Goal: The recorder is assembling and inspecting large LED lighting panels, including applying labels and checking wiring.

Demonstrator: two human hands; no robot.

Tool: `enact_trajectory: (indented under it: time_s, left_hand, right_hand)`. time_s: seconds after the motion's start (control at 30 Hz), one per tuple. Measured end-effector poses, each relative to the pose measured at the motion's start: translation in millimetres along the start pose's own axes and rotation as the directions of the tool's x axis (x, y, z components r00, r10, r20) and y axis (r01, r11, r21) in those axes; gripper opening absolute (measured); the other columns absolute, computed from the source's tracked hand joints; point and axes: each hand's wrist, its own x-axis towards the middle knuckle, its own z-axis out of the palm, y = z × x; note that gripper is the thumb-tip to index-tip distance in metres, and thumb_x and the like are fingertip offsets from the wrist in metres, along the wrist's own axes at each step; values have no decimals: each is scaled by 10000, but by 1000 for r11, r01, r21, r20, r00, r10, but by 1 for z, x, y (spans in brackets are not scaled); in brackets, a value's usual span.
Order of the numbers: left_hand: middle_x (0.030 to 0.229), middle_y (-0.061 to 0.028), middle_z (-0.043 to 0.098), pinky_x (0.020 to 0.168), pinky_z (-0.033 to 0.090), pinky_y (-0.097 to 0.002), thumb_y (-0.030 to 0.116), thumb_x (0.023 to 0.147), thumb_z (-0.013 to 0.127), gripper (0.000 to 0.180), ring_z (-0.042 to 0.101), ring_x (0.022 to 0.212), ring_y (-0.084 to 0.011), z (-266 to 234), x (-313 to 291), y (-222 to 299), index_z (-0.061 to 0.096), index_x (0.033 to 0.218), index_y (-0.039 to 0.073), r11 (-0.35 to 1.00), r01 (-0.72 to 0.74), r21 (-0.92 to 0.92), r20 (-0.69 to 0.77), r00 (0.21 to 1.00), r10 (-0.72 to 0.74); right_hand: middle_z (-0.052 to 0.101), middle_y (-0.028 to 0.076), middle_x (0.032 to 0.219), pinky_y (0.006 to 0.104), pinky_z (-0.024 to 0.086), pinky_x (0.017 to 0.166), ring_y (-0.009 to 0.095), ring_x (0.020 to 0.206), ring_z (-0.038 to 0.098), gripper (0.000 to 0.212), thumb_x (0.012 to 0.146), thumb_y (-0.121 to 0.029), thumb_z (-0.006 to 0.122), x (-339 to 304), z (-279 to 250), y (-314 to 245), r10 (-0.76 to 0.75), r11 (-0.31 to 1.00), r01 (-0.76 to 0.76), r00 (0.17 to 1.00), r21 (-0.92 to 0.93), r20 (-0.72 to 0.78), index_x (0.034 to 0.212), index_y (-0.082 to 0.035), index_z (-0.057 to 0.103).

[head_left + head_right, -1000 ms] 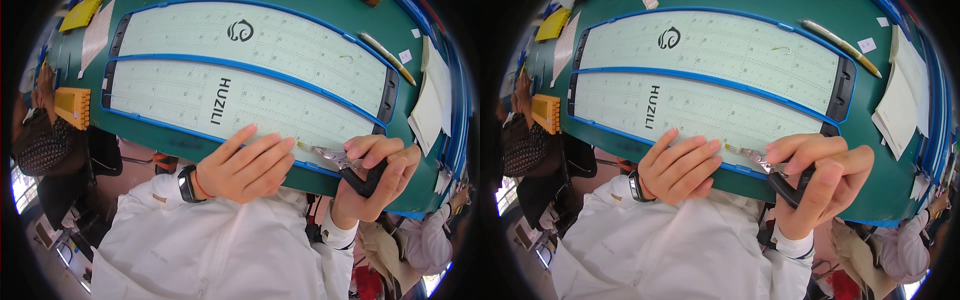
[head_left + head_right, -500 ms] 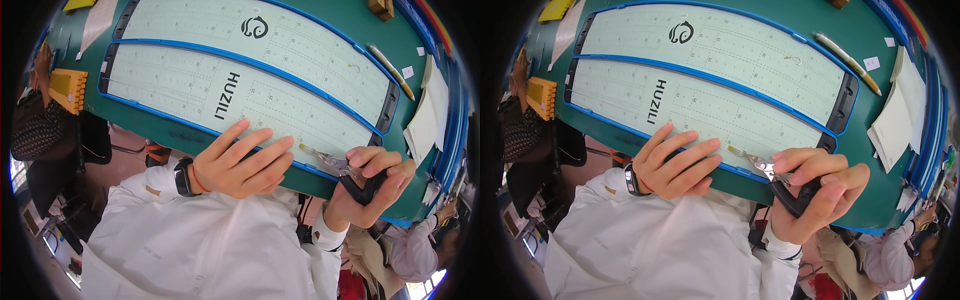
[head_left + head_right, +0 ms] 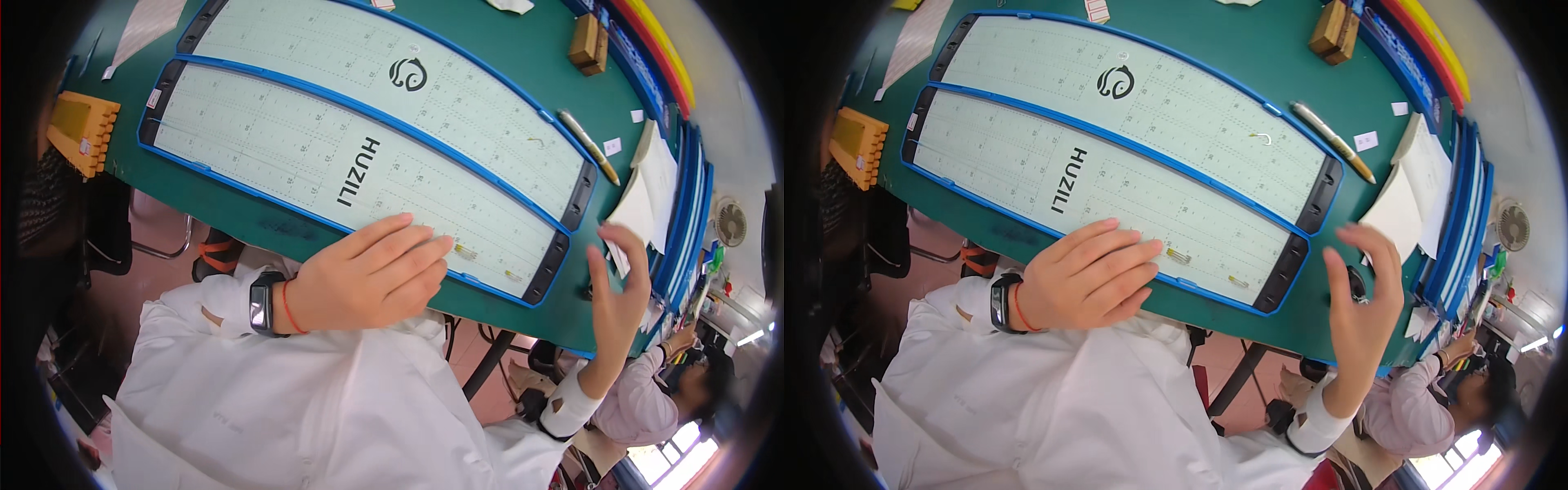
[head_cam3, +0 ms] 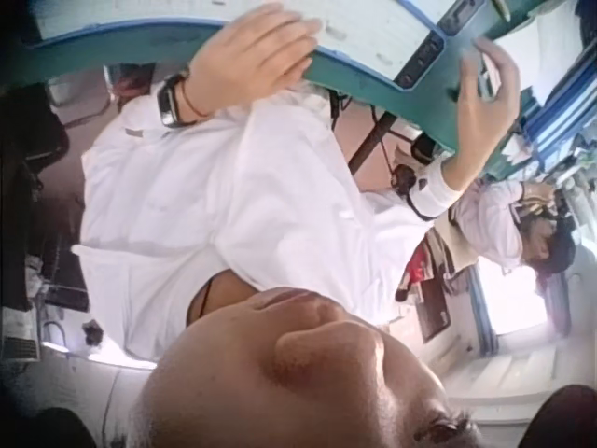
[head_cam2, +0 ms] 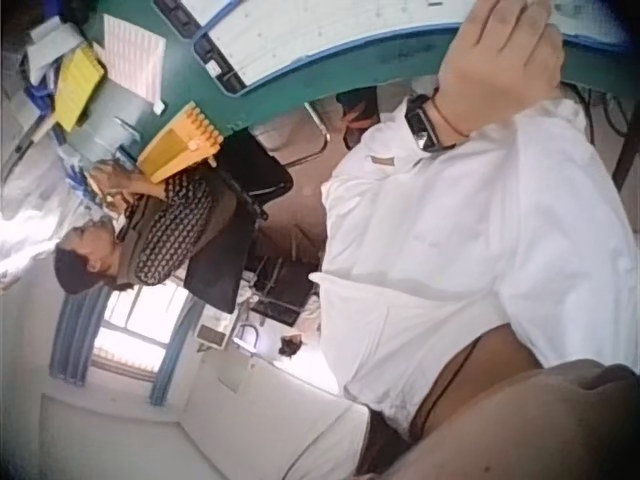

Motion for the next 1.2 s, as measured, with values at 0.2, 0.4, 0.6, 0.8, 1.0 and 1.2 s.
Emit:
enact_trajectory:
  time_s: [0.2,0.4,0.6,0.8,1.0,1.2]
  left_hand:
    - [1011,-75,659,789,535,-307,83,702,688,160,613,925,-213,-9,9,-4,627,843,39,991,5,-130,-26,1000,-8]
    - [992,-81,666,767,541,-308,68,648,686,169,619,915,-218,-12,6,-1,627,801,30,983,38,-178,-29,999,-44]
    - [1007,-69,671,831,516,-351,127,686,709,173,623,914,-213,-22,-6,-8,654,835,58,996,44,-72,6,999,-44]
    - [1138,-58,623,1004,375,-425,334,780,651,304,557,1081,-230,-20,16,16,675,985,110,995,101,-4,52,994,-101]
    - [1280,-70,535,1054,288,-504,362,784,634,395,479,1195,-255,-1,24,22,645,1122,158,997,65,-47,211,976,-54]
    - [1291,-74,530,1049,300,-520,329,749,667,452,478,1205,-260,8,16,27,610,1167,166,997,63,-55,215,975,-50]
  right_hand:
    - [657,64,848,278,450,710,172,806,602,144,748,0,669,77,40,-32,-107,982,86,986,166,125,875,-22,605]
    - [605,97,771,309,452,678,231,753,594,141,764,76,587,84,53,-33,-209,977,191,942,94,261,840,-10,505]
    - [529,123,803,330,446,680,274,750,559,232,742,151,513,34,29,-55,-158,982,141,976,124,147,882,-22,447]
    - [495,123,800,353,431,647,300,764,521,292,681,183,471,-24,35,-63,-114,986,84,970,143,217,889,-18,440]
    - [511,98,791,373,407,635,295,748,507,279,679,137,535,-33,39,-64,-147,989,142,960,38,240,890,-38,483]
    - [608,107,1064,322,430,851,239,974,573,430,714,37,649,-43,-18,-29,117,993,-113,983,-34,143,1132,-29,572]
